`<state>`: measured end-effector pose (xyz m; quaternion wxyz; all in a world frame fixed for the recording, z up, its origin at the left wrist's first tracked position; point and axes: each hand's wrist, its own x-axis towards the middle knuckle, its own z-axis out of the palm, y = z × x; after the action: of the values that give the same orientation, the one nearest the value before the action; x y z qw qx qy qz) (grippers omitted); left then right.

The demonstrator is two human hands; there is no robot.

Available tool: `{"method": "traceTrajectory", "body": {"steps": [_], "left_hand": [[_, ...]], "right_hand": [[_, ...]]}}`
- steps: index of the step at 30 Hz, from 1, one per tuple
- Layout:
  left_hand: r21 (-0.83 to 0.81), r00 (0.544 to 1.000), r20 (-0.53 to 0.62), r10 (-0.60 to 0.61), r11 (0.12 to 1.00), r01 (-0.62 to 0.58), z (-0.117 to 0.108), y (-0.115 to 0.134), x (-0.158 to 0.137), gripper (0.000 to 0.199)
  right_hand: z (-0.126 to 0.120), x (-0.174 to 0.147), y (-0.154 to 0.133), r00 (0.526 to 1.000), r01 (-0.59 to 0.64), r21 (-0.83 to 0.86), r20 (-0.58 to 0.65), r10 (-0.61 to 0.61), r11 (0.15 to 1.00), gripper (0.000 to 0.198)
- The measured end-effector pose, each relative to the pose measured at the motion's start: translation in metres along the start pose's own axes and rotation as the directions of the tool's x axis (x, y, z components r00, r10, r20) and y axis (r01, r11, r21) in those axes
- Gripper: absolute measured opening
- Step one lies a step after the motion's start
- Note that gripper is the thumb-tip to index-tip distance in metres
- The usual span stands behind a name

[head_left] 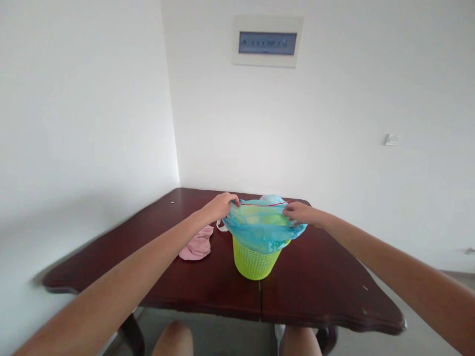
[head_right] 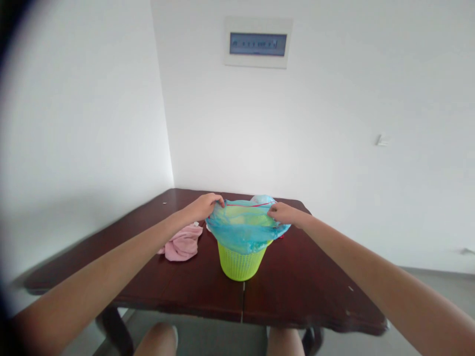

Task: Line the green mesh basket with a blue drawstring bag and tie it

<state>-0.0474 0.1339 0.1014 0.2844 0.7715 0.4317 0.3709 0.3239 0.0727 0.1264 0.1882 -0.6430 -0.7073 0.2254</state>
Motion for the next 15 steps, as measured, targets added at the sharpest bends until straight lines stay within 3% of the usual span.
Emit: {"method": "traceTrajectory", "body": {"steps": [6, 8, 11, 15], "left_hand": [[0.319, 0.966, -0.025, 0.257, 0.918, -0.236, 0.003, 0.029, -0.021, 0.064], [0.334, 0.943, -0.013, 0.333, 0.89, -0.31, 0.009, 0.046, -0.031, 0.07], [0.28, 0.905, -0.022, 0.425, 0.871, -0.403, 0.015, 0.07, -0.044, 0.073], [0.242, 0.879, -0.092, 0.469, 0.866, -0.437, 0.017, 0.089, -0.048, 0.076]], "right_hand": [[0.012, -0.033, -0.002, 0.974, 0.077, -0.295, -0.18, -0.135, 0.952, 0.041], [0.019, -0.044, -0.015, 0.966, 0.095, -0.395, -0.187, -0.181, 0.914, 0.044], [0.031, -0.046, -0.04, 0.97, 0.191, -0.478, -0.039, -0.238, 0.857, 0.037], [0.046, -0.024, -0.064, 0.942, 0.315, -0.363, 0.228, -0.244, 0.877, 0.041]]}}
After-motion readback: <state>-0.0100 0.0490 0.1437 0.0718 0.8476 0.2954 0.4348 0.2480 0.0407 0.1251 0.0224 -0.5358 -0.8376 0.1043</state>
